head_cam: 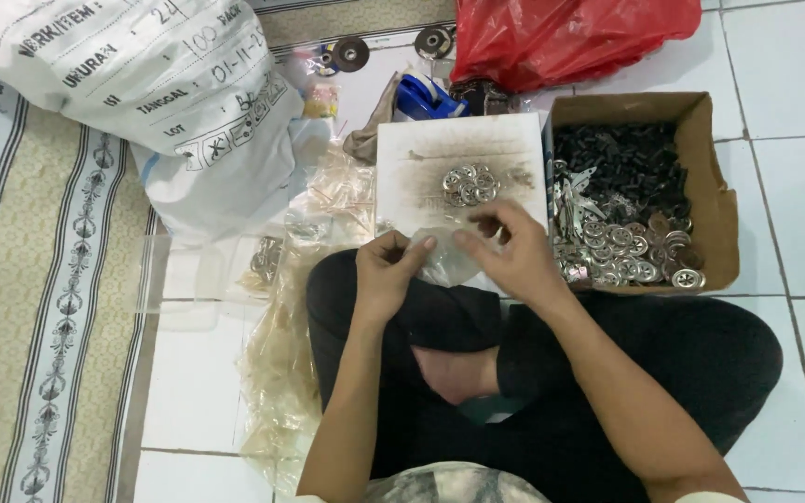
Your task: The person places metal components from a cardboard box into a plastic bag.
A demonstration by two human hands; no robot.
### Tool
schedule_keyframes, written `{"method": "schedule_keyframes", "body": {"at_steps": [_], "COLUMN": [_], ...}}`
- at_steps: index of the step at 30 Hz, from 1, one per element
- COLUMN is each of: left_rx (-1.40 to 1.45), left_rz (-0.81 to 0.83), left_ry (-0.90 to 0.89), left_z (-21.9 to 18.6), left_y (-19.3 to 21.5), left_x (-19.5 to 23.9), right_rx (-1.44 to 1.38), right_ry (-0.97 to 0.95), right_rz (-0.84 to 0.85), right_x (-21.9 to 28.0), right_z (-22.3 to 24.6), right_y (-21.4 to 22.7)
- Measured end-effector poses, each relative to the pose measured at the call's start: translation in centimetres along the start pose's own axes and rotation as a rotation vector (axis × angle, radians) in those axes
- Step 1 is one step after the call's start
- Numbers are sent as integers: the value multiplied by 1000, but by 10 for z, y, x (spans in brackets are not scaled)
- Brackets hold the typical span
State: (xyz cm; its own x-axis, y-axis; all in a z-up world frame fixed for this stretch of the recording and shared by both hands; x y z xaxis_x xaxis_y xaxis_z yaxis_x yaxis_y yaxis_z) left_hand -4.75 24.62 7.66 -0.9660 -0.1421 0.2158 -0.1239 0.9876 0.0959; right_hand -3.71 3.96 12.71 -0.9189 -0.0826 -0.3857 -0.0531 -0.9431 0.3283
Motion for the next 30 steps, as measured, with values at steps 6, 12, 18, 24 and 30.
{"method": "schedule_keyframes", "body": {"at_steps": [6,12,18,24,30], "left_rx": [-87,-350,-464,-465,42], "left_rz": [12,97,-108,-152,-66], "left_ry": [30,70,-3,-337,-43], "left_z": [-8,-19,-31,-46,13], "left_y": [-27,-40,-38,-42,-47], "left_x": [5,32,36,37,14], "right_rx": [47,193,184,76,-674], "right_ry": [-135,-22,-79,-41,-480], "right_rz": [188,13,132,-3,21], "right_x": [16,10,13,7,16], "right_z": [-18,4,-4,2,-43], "right_y": [-11,3,-8,2,-11]}}
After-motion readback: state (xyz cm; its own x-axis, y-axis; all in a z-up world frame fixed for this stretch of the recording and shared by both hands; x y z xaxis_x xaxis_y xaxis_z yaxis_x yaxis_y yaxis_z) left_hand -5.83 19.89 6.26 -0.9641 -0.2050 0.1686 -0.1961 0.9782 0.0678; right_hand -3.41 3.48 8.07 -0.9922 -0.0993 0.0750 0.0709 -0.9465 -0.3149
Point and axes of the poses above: each hand's wrist, its own x-axis away from the middle knuckle, its own y-axis out of the back of the hand, z = x × y, the point moved 3 cm from there along -x, towards the middle knuckle, and after that the axes turned 7 degrees about y, right-handed, at the moved point
